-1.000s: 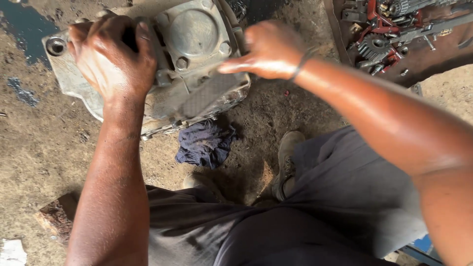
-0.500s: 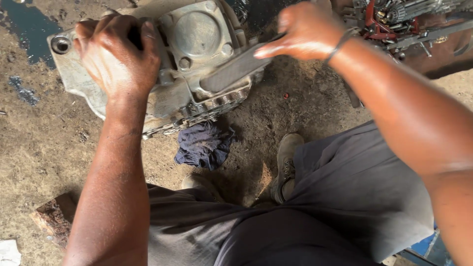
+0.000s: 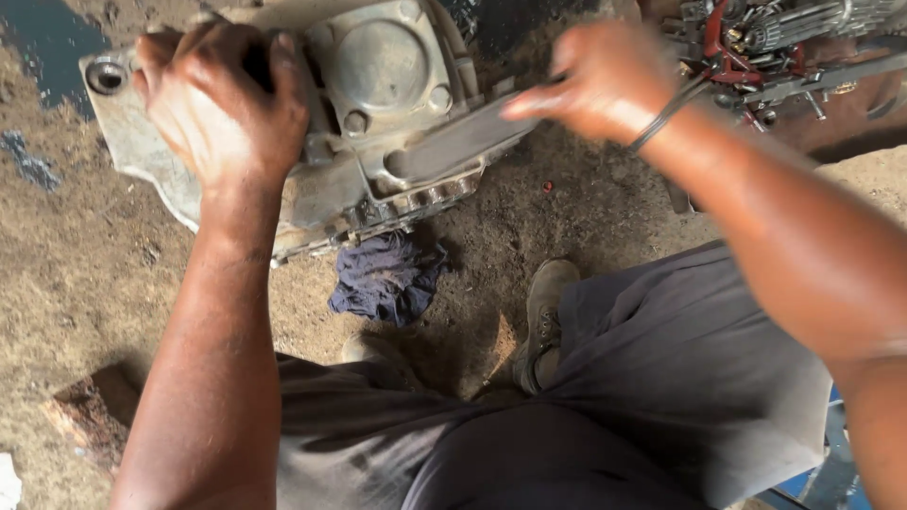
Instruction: The person scrubs a metallic engine casing with a wire brush, focusing on the interior and exterior surfaces. After scrubbing, the person wipes the part with a dark cloth.
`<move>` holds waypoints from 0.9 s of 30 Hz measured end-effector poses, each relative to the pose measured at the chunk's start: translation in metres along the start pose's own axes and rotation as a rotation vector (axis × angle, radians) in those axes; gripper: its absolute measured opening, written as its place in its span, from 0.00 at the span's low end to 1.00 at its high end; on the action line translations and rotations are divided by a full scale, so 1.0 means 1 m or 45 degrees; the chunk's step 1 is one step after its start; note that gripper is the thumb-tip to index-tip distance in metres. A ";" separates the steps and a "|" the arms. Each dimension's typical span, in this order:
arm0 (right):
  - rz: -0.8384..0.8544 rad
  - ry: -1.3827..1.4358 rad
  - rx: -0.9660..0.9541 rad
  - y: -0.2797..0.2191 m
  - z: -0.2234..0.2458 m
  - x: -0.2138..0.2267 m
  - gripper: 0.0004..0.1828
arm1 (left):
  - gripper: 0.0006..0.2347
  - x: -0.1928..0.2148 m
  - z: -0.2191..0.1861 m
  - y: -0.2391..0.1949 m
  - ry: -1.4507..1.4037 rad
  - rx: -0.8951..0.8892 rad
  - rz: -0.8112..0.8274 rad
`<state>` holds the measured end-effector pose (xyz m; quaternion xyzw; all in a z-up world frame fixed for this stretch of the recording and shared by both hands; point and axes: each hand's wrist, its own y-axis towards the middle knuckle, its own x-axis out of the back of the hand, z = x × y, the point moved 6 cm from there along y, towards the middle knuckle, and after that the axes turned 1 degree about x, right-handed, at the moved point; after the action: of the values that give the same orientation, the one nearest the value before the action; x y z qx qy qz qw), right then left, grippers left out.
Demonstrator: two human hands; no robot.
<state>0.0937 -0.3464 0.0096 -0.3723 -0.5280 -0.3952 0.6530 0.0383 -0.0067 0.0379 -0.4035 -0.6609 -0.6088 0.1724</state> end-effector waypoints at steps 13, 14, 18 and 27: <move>0.270 -0.049 -0.211 0.000 -0.017 0.005 0.44 | 0.05 0.013 -0.010 0.004 -0.060 0.013 -0.046; 0.202 0.029 -0.260 -0.004 -0.019 0.010 0.41 | 0.04 0.014 -0.014 0.006 -0.031 0.003 -0.086; -0.289 0.102 0.284 -0.005 0.079 -0.021 0.40 | 0.04 0.017 -0.018 0.009 0.036 -0.005 -0.103; 0.326 0.016 -0.188 0.007 -0.028 -0.009 0.43 | 0.06 0.003 -0.005 0.005 0.000 -0.010 0.004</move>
<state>0.1094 -0.3676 -0.0041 -0.4813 -0.4415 -0.3488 0.6721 0.0392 -0.0107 0.0441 -0.4052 -0.6580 -0.6110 0.1719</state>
